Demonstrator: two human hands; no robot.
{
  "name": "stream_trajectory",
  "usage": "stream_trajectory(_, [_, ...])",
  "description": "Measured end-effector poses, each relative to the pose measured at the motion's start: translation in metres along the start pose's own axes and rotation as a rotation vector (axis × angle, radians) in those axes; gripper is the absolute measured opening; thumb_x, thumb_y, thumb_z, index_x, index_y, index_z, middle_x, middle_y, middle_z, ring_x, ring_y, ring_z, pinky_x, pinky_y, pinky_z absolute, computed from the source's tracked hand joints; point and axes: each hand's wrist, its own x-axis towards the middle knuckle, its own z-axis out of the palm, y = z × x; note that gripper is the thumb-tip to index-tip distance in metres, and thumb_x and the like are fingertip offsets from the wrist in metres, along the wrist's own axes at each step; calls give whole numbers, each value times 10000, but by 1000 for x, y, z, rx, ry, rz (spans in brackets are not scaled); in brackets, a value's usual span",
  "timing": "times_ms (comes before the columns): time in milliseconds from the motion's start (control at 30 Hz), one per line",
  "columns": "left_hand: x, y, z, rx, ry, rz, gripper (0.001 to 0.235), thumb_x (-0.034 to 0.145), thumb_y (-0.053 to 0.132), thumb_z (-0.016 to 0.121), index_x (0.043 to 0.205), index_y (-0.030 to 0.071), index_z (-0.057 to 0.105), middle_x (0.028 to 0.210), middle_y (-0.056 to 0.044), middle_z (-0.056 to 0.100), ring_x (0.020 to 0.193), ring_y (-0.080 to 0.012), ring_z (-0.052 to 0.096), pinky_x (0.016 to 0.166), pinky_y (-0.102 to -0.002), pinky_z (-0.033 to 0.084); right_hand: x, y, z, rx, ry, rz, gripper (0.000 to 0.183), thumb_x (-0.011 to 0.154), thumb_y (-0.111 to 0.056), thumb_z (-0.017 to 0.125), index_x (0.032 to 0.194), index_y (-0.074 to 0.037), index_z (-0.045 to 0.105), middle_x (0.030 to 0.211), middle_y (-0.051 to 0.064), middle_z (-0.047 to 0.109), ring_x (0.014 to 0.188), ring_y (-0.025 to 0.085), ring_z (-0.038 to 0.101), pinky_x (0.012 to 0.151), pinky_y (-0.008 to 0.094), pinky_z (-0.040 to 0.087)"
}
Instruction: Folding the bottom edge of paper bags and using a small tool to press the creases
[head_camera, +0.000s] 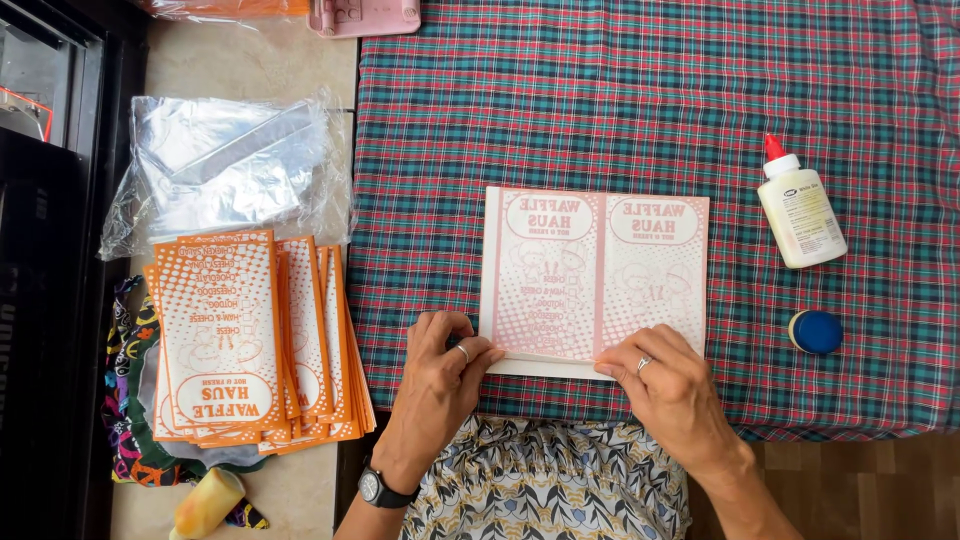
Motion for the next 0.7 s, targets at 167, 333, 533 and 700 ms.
stream_trajectory(167, [5, 3, 1, 10, -33, -69, 118, 977, 147, 692, 962, 30, 697, 1005, -81, 477, 880, -258, 436, 798, -402, 375, 19, 3, -13, 116, -65, 66, 89, 838, -129, 811, 882, -92, 743, 794, 21, 714, 729, 174, 658, 658, 318, 515])
stream_trajectory(333, [5, 4, 3, 30, -93, -152, 158, 979, 177, 697, 952, 22, 702, 996, -64, 454, 901, -238, 424, 790, -391, 367, 22, 8, -14, 160, -122, 141, 91, 843, -177, 804, 867, -125, 733, 792, -5, 741, 701, 146, 674, 656, 307, 506])
stream_trajectory(533, [8, 7, 3, 38, -118, -179, 160, 983, 153, 682, 900, 28, 627, 1006, -78, 456, 888, -257, 422, 771, -413, 348, 23, 12, -13, 163, -193, 225, 105, 811, -182, 829, 840, -149, 734, 784, -34, 750, 662, 112, 658, 610, 289, 511])
stream_trajectory(700, [10, 10, 1, 37, -154, -228, 165, 998, 158, 660, 893, 36, 625, 1007, -65, 449, 908, -235, 403, 796, -410, 342, 28, 8, -16, 154, -195, 262, 118, 795, -194, 840, 778, -152, 731, 700, -47, 722, 586, 114, 587, 598, 301, 474])
